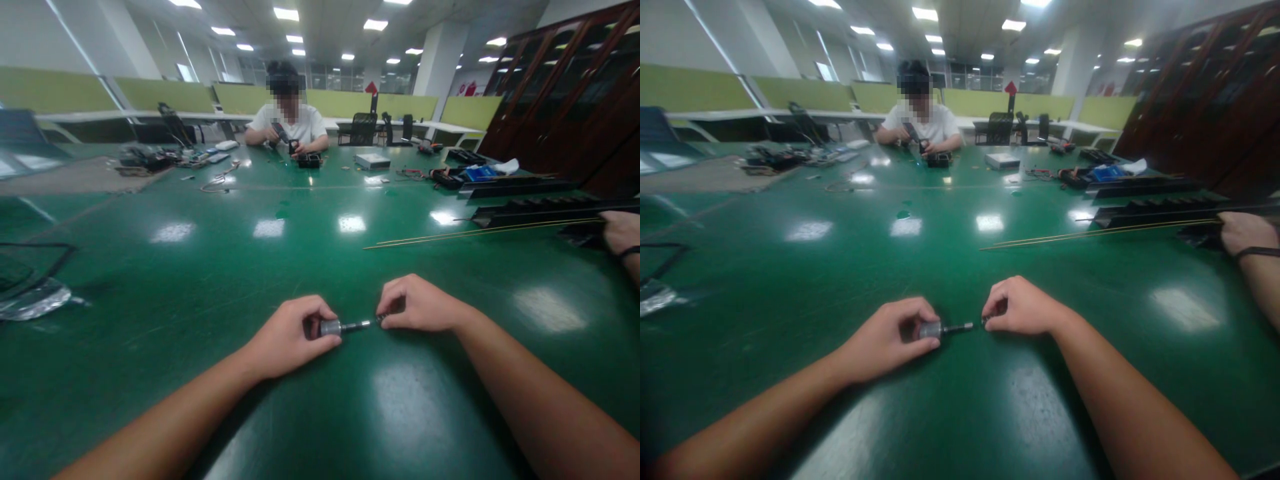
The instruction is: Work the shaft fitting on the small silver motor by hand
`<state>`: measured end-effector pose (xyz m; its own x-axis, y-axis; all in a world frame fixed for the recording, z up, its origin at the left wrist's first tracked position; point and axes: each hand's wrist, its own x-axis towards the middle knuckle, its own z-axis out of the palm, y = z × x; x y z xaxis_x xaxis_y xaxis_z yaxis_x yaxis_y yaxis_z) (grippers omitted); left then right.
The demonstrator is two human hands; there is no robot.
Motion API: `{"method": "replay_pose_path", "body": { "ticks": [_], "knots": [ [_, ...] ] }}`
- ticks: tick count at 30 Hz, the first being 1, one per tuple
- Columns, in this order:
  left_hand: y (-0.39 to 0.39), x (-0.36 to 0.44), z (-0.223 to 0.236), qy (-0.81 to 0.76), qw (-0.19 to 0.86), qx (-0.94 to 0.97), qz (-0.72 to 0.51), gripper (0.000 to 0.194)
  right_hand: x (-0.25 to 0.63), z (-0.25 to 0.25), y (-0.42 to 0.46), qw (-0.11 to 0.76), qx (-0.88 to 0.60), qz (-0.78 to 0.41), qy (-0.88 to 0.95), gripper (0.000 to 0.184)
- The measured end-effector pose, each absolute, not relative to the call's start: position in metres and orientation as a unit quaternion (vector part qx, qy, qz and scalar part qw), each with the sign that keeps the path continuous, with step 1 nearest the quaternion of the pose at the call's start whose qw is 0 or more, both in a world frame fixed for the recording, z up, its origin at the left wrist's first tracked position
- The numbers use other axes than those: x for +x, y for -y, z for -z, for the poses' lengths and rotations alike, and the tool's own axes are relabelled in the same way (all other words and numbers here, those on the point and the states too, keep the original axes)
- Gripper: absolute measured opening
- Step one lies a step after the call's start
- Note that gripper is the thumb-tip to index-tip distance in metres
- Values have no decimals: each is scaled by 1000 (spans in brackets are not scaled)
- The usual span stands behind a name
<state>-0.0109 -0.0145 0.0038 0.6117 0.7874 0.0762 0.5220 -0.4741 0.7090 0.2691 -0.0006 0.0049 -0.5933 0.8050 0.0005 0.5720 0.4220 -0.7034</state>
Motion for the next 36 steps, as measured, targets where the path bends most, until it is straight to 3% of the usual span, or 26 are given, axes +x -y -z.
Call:
{"method": "replay_pose_path", "body": {
  "ticks": [6, 14, 23, 36],
  "knots": [
    [14, -10, -2, -390, 328, 836, -204, 17, 248, 1, 5, 193, -397, -323, 837, 15],
    [11, -12, -2, -354, 316, 846, -245, 13, 209, 13, 15, 269, -377, -210, 861, 10],
    [11, -9, -3, -398, 303, 840, -210, 22, 214, 15, 13, 273, -371, -197, 866, 10],
    [12, -9, 1, -388, 314, 841, -209, 17, 218, 14, 16, 273, -380, -210, 858, 10]
  ]
}}
